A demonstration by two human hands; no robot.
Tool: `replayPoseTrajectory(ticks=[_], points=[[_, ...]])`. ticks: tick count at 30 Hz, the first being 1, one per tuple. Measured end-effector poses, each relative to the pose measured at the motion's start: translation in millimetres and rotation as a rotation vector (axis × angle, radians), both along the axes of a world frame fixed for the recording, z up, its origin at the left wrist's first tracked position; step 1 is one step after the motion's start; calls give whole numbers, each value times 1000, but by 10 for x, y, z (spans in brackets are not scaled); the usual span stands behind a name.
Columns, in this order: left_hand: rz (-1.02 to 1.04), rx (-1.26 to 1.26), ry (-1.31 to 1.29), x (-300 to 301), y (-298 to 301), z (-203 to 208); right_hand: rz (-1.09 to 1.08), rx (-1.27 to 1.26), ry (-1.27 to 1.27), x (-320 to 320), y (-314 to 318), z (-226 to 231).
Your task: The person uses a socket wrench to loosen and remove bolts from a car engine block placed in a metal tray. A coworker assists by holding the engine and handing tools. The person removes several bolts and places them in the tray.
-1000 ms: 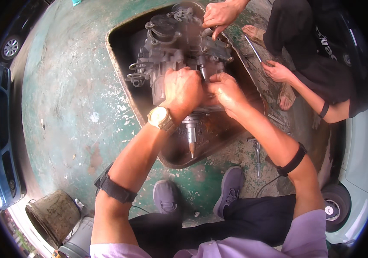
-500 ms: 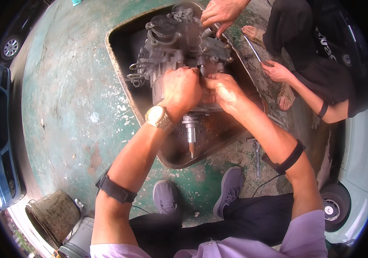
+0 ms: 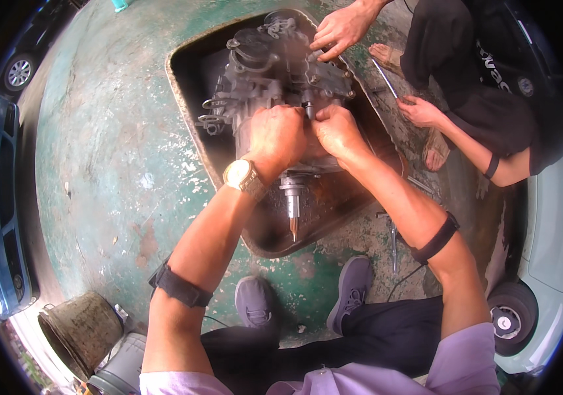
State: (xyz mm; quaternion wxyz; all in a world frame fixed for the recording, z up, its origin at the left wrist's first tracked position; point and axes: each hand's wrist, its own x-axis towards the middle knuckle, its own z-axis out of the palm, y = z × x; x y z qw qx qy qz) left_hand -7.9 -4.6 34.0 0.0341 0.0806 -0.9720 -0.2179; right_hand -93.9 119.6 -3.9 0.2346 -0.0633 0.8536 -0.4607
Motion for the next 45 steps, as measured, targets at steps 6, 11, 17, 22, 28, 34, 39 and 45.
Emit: replayPoseTrajectory(ticks=[6,11,17,22,28,34,39,45], points=[[54,46,59,21,1,-1,14,88,156,44,-24,-61],[58,44,59,39,-1,8,-47,-46,-92,73,12,48],[66,105,-10,60,25,76,-8,-269,-432,7,126,169],[-82,-25,-165,27,0,110,-13,-337,-465,0,147,161],[-142,-28,-203,75,-2,199,-25,-300,-396,-1,123,126],[-100,-9,-167,74,45,111,61,-175,-153,-17,68,1],[-95,-38,61,97,8,-59,-4,-110,-113,-19,49,-64],[-57,-29,-11,107,49,-11,30,-61,-32,-11,33,-49]])
